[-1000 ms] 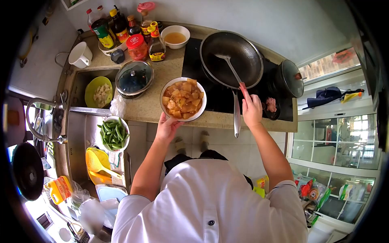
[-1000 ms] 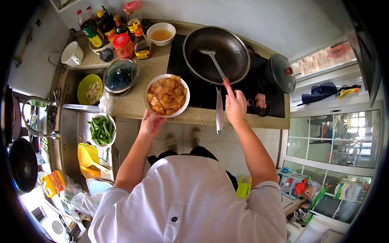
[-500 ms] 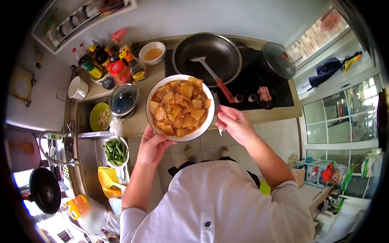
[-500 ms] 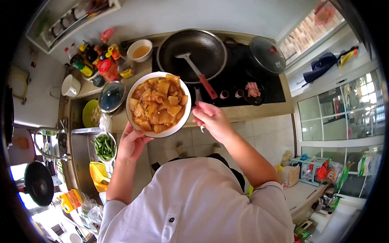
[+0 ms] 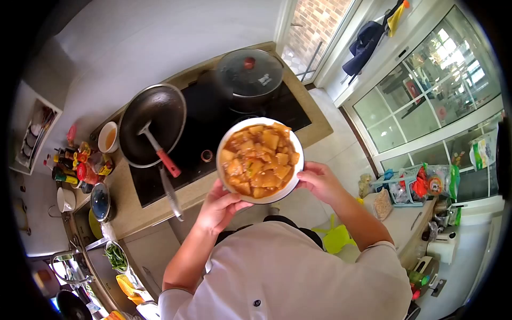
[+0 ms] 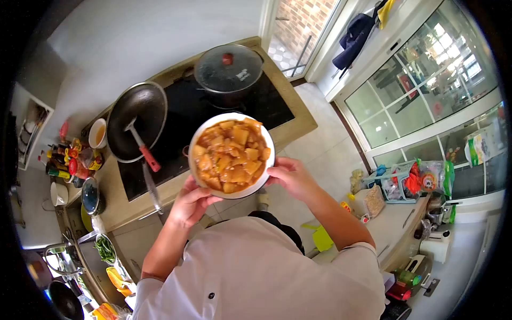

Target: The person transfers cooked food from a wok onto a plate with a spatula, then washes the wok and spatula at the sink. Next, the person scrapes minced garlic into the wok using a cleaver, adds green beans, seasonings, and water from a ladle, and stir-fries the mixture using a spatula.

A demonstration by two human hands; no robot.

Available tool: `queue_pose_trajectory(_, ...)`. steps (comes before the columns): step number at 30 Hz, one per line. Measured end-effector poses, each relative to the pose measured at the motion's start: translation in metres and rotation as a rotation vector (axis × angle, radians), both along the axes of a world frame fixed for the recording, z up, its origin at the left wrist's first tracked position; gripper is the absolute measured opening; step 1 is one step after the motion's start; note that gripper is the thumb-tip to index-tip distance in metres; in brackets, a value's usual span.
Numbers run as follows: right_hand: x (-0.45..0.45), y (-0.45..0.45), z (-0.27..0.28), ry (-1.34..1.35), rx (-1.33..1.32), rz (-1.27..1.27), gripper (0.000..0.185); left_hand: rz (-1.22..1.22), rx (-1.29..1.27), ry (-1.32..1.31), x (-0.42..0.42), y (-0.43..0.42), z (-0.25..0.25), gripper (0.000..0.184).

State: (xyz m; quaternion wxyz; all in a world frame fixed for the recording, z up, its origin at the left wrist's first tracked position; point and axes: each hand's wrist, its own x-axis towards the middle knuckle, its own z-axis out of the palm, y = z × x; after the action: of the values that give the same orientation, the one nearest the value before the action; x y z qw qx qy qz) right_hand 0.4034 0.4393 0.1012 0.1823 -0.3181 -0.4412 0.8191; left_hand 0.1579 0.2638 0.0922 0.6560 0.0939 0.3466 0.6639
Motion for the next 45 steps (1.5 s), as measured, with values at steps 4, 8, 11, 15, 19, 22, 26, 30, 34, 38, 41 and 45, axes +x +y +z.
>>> queue_pose_trajectory(4, 0.066, 0.064, -0.039, -0.078, 0.002, -0.123, 0.028, -0.110, -0.003, -0.070, 0.049, 0.095, -0.055, 0.061)
queue_pose_trajectory(8, 0.099, 0.123, -0.089, -0.170, 0.016, -0.172, 0.029, -0.183, -0.019, -0.121, 0.084, 0.168, -0.113, 0.057)
queue_pose_trajectory(11, 0.106, 0.156, -0.130, -0.172, 0.005, -0.204, 0.028, -0.217, -0.013, -0.140, 0.093, 0.203, -0.151, 0.056)
queue_pose_trajectory(15, 0.099, 0.183, -0.165, -0.155, -0.007, -0.214, 0.028, -0.095, -0.208, -0.111, 0.098, 0.210, -0.161, 0.051)
queue_pose_trajectory(19, 0.079, 0.196, -0.180, -0.060, -0.060, -0.259, 0.027, 0.154, -0.484, -0.064, 0.088, 0.178, -0.169, 0.041)
queue_pose_trajectory(22, 0.065, 0.204, -0.190, -0.023, -0.059, -0.241, 0.027, 0.238, -0.531, 0.001, 0.070, 0.149, -0.170, 0.035)
queue_pose_trajectory(26, 0.059, 0.212, -0.190, -0.084, 0.030, -0.190, 0.029, 0.329, -0.543, -0.037, 0.058, 0.110, -0.172, 0.033)
queue_pose_trajectory(30, 0.060, 0.221, -0.202, -0.090, 0.056, -0.141, 0.034, 0.295, -0.612, 0.025, 0.053, 0.060, -0.143, 0.033)
queue_pose_trajectory(34, 0.064, 0.211, -0.185, -0.165, 0.032, -0.123, 0.024, 0.323, -0.625, 0.049, 0.045, -0.014, -0.118, 0.034)
queue_pose_trajectory(38, 0.082, 0.200, -0.189, -0.515, 0.246, -0.276, 0.016, 0.431, -0.590, 0.045, 0.040, -0.105, -0.097, 0.032)
queue_pose_trajectory(41, 0.043, 0.155, -0.133, -0.449, 0.614, -0.316, 0.020, 0.600, -0.634, -0.014, 0.035, -0.174, -0.098, 0.028)
queue_pose_trajectory(45, -0.078, 0.040, -0.043, -0.254, 0.856, -0.233, 0.019, 0.829, -0.674, -0.061, 0.008, -0.253, -0.127, 0.021)
